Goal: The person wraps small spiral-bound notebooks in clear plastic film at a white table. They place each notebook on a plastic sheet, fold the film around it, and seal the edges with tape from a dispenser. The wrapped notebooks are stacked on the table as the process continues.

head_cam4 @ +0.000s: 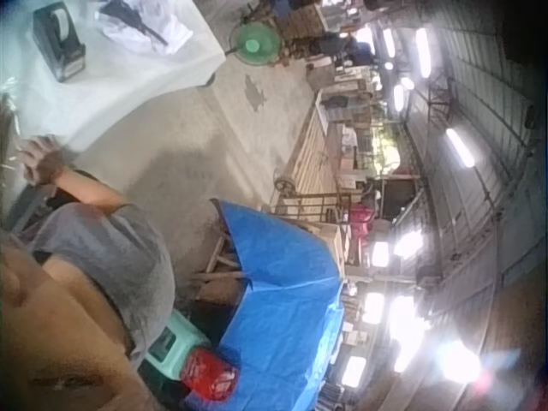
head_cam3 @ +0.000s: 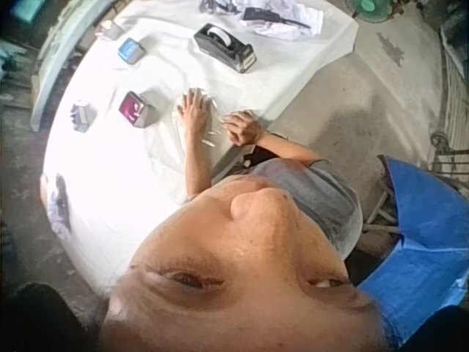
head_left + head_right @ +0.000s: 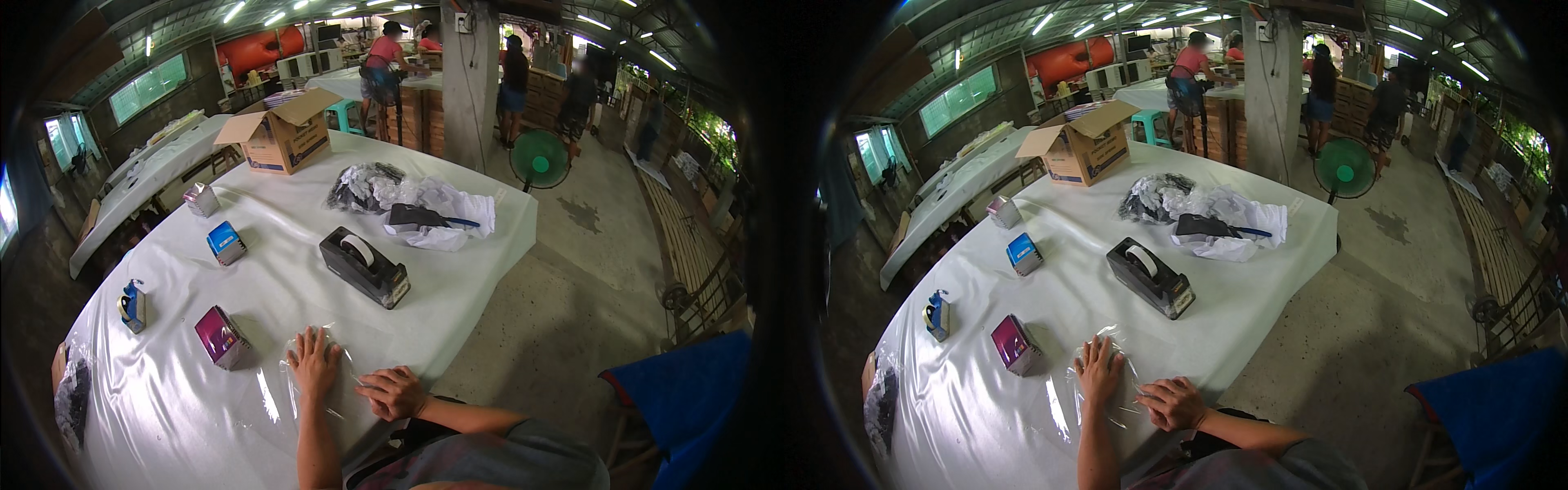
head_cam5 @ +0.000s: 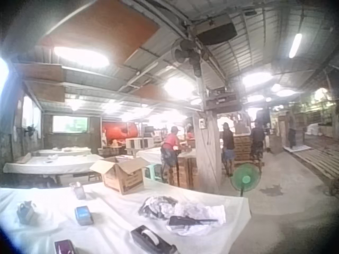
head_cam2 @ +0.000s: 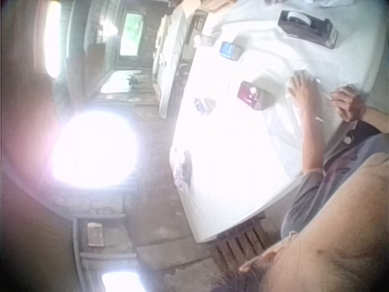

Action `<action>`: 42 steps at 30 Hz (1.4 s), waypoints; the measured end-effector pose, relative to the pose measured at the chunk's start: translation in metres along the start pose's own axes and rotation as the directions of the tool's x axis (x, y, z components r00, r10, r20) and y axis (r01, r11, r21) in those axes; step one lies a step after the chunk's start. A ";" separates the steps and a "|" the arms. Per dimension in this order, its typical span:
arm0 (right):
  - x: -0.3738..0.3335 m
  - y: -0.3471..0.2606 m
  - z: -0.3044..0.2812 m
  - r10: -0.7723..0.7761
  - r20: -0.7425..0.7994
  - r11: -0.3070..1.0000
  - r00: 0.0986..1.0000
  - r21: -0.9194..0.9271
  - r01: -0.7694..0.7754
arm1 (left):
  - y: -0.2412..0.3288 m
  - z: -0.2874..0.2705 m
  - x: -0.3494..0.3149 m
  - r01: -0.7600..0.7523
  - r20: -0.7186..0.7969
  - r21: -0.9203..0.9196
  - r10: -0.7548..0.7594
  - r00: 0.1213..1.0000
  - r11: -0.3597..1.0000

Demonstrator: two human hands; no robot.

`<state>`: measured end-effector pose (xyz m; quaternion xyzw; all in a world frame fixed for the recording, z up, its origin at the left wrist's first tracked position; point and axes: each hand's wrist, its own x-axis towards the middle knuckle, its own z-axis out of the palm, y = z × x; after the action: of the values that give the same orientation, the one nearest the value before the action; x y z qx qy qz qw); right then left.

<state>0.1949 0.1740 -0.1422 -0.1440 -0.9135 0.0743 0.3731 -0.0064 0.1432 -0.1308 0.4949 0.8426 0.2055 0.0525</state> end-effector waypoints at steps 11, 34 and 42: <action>-0.003 0.001 0.001 -0.003 0.002 1.000 1.000 -0.006 0.003 | 0.001 0.001 -0.001 -0.010 -0.018 -0.003 0.010 1.000 1.000; -0.007 0.004 0.003 -0.027 0.052 0.999 0.998 -0.036 0.029 | 0.004 -0.003 -0.001 0.007 -0.002 -0.027 -0.007 1.000 1.000; -0.008 0.003 0.004 -0.008 0.013 1.000 1.000 -0.012 0.008 | 0.001 0.002 0.002 -0.009 0.007 0.004 0.009 1.000 1.000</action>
<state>0.1981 0.1738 -0.1513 -0.1422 -0.9168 0.0686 0.3667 -0.0059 0.1454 -0.1317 0.4994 0.8407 0.2022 0.0536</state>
